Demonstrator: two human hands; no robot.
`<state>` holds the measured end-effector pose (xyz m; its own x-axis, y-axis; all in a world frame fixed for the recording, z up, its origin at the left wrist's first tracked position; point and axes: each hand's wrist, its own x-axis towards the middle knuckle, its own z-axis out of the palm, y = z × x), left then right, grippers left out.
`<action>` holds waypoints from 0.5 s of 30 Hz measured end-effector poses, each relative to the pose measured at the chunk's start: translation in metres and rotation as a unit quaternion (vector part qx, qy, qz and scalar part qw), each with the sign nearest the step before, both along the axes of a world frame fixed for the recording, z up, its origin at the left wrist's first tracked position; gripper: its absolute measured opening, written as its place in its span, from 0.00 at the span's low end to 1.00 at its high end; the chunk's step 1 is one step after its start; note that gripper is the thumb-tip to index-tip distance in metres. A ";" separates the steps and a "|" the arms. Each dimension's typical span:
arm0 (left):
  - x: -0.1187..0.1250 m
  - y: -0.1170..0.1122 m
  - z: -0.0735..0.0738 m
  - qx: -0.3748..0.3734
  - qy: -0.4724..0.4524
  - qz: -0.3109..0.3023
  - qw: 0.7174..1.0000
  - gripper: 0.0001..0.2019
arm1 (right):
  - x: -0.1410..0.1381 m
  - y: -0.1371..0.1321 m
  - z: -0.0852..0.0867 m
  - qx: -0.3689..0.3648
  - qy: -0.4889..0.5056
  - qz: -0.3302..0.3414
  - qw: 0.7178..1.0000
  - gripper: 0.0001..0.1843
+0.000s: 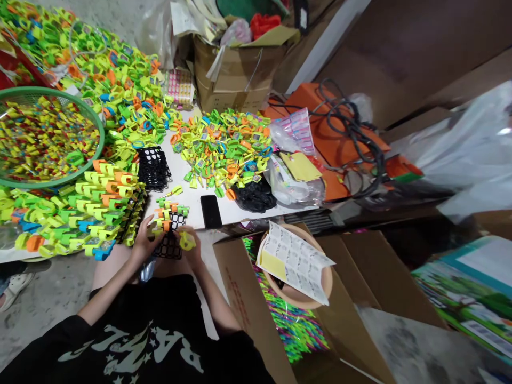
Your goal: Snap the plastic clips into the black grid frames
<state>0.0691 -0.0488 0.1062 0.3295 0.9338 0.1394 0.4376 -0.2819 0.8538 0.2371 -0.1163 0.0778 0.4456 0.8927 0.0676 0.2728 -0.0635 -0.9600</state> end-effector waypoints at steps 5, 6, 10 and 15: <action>-0.021 -0.025 -0.030 -0.020 0.045 0.015 0.999 0.35 | -0.036 -0.002 -0.032 -0.058 0.048 0.076 0.994 0.14; -0.024 -0.027 -0.037 -0.026 0.053 0.017 0.998 0.35 | -0.038 0.000 -0.038 -0.068 0.053 0.075 0.993 0.15; -0.032 -0.027 -0.061 -0.039 0.076 -0.004 0.996 0.28 | -0.040 0.005 -0.057 -0.076 0.036 0.061 0.995 0.16; -0.030 -0.018 -0.063 -0.039 0.104 -0.043 0.993 0.20 | -0.042 0.004 -0.064 -0.094 0.034 0.081 0.992 0.16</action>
<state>0.0393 -0.0666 0.0435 0.4219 0.9066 -0.0122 0.5846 -0.2617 0.7680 0.1954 -0.1127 0.0140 0.2924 0.9471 -0.1323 0.2299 -0.2039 -0.9516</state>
